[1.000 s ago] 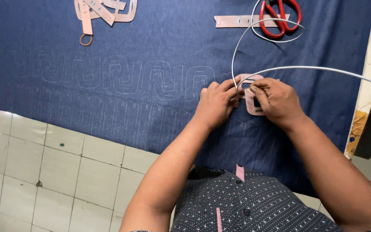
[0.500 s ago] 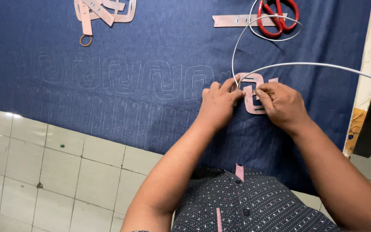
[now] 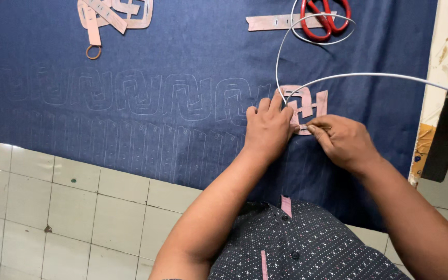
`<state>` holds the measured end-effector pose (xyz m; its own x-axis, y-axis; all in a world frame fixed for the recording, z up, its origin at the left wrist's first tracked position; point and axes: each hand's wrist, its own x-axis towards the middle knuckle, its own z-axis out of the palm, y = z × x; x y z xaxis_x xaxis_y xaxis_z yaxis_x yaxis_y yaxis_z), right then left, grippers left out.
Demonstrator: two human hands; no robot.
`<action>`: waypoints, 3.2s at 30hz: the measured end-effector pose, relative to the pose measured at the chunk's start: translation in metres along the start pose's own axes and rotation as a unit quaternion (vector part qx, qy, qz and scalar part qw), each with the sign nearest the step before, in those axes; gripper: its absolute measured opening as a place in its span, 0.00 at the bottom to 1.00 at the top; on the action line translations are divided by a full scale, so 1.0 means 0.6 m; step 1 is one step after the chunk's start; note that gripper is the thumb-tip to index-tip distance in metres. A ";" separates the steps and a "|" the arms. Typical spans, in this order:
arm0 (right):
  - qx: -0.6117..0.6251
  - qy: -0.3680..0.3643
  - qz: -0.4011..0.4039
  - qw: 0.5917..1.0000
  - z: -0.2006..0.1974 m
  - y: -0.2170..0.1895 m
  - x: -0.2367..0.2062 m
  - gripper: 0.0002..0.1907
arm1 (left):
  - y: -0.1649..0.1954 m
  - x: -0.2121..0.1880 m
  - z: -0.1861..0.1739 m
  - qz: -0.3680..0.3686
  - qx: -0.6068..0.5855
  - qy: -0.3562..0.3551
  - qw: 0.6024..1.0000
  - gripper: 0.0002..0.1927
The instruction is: The person positions pink paper pattern pieces on a blue fabric laid over a table, aligning them with chalk outlines drawn on the fabric. They press and reposition the pieces, use a white cord to help align, and smooth the pieces flat with their hands.
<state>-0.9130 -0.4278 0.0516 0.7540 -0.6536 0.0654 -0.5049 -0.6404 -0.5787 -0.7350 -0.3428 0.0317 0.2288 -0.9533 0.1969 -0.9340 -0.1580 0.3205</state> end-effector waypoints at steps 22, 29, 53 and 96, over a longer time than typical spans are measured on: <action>-0.074 0.056 0.019 0.995 -0.015 0.050 0.070 0.11 | 0.009 0.003 0.005 -0.010 0.002 -0.024 1.000 0.19; -0.048 0.099 0.010 0.994 -0.013 0.059 0.079 0.10 | 0.005 0.001 0.012 -0.009 -0.011 -0.001 1.000 0.21; -0.024 0.033 -0.070 0.997 -0.024 0.007 -0.039 0.05 | -0.002 -0.004 0.007 -0.001 0.003 -0.005 1.000 0.27; 0.070 0.035 0.083 0.993 -0.011 -0.009 -0.034 0.09 | -0.037 -0.009 0.000 0.018 -0.090 0.032 0.995 0.16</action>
<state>-0.9284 -0.4135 0.0587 0.6314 -0.7753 0.0141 -0.5523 -0.4625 -0.6936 -0.7154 -0.3340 0.0232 0.2191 -0.9385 0.2668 -0.8789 -0.0710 0.4717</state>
